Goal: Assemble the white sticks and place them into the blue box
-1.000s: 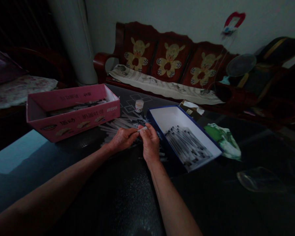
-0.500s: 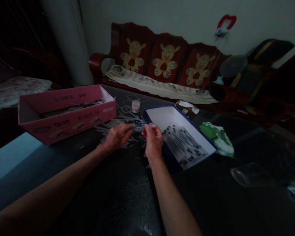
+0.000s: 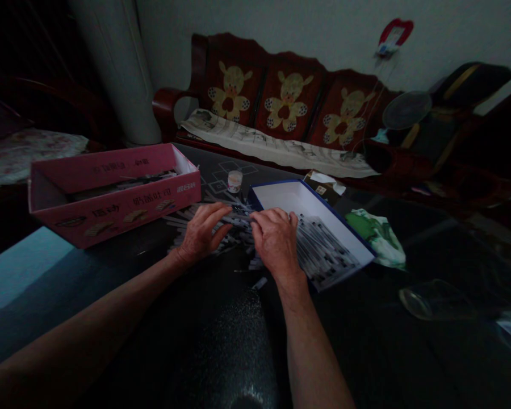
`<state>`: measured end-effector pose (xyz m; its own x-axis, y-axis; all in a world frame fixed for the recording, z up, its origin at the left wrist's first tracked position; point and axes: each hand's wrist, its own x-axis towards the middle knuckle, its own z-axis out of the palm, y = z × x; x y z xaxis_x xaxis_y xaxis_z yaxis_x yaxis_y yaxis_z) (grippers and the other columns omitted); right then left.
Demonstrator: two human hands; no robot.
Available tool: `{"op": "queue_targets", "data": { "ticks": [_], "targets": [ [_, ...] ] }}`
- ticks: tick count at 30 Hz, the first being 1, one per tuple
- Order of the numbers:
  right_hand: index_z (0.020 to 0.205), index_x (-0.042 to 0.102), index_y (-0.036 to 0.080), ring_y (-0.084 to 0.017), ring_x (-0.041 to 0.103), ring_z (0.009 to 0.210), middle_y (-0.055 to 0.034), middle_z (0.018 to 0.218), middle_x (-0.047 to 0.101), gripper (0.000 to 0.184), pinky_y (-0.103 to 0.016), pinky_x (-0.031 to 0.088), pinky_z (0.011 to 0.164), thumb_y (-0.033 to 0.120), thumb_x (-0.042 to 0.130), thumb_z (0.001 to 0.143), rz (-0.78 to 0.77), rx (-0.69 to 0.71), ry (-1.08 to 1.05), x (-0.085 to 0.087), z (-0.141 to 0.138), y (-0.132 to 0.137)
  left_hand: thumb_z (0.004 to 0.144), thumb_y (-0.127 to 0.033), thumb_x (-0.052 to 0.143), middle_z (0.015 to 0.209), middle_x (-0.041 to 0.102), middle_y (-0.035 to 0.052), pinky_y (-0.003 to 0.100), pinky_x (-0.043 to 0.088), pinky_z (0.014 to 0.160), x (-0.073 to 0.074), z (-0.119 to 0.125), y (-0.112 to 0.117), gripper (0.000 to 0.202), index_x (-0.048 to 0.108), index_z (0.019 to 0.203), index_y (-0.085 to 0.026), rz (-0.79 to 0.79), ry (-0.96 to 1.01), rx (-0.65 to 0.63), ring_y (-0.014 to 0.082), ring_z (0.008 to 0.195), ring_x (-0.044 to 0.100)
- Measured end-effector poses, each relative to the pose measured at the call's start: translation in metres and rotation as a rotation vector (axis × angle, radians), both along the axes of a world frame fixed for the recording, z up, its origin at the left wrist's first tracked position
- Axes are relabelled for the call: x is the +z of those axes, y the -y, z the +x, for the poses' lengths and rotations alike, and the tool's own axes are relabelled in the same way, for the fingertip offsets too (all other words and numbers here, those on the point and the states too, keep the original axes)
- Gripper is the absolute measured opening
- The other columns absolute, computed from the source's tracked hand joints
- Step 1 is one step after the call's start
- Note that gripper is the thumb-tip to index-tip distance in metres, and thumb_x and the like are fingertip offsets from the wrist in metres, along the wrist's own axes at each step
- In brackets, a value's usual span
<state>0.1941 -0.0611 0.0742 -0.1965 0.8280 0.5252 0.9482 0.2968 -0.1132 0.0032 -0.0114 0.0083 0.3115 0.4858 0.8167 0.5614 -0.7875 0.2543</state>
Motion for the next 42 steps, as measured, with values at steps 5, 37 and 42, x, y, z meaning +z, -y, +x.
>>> {"op": "queue_targets", "data": {
  "ticks": [5, 37, 42],
  "targets": [
    [0.09, 0.076, 0.022, -0.022, 0.06, 0.074, -0.0104, 0.085, 0.068, 0.023, -0.036, 0.045, 0.068, 0.03, 0.058, 0.078, -0.043, -0.347, -0.011, 0.002, 0.073, 0.001, 0.091, -0.019, 0.045, 0.105, 0.065, 0.0092, 0.031, 0.05, 0.087, -0.001, -0.006, -0.011, 0.03, 0.057, 0.119, -0.016, -0.13, 0.219, 0.15, 0.0169, 0.092, 0.061],
    [0.082, 0.072, 0.023, -0.018, 0.062, 0.074, -0.0039, 0.081, 0.069, 0.014, -0.027, 0.041, 0.065, 0.019, 0.059, 0.082, -0.435, 0.036, 0.019, -0.009, -0.022, 0.01, 0.075, -0.015, 0.048, 0.087, 0.065, 0.0054, 0.032, 0.048, 0.079, -0.009, -0.037, -0.025, 0.023, 0.069, 0.085, -0.019, -0.17, -0.323, -0.105, 0.0179, 0.084, 0.059],
    [0.095, 0.069, 0.023, -0.018, 0.061, 0.087, -0.0062, 0.095, 0.064, 0.021, -0.027, 0.043, 0.073, 0.022, 0.048, 0.092, -0.353, 0.143, 0.067, -0.037, -0.06, 0.007, 0.077, -0.011, 0.043, 0.078, 0.065, 0.005, 0.028, 0.05, 0.075, -0.014, -0.042, -0.031, 0.024, 0.066, 0.076, -0.017, -0.145, -0.092, 0.053, 0.0158, 0.078, 0.061]
  ]
}}
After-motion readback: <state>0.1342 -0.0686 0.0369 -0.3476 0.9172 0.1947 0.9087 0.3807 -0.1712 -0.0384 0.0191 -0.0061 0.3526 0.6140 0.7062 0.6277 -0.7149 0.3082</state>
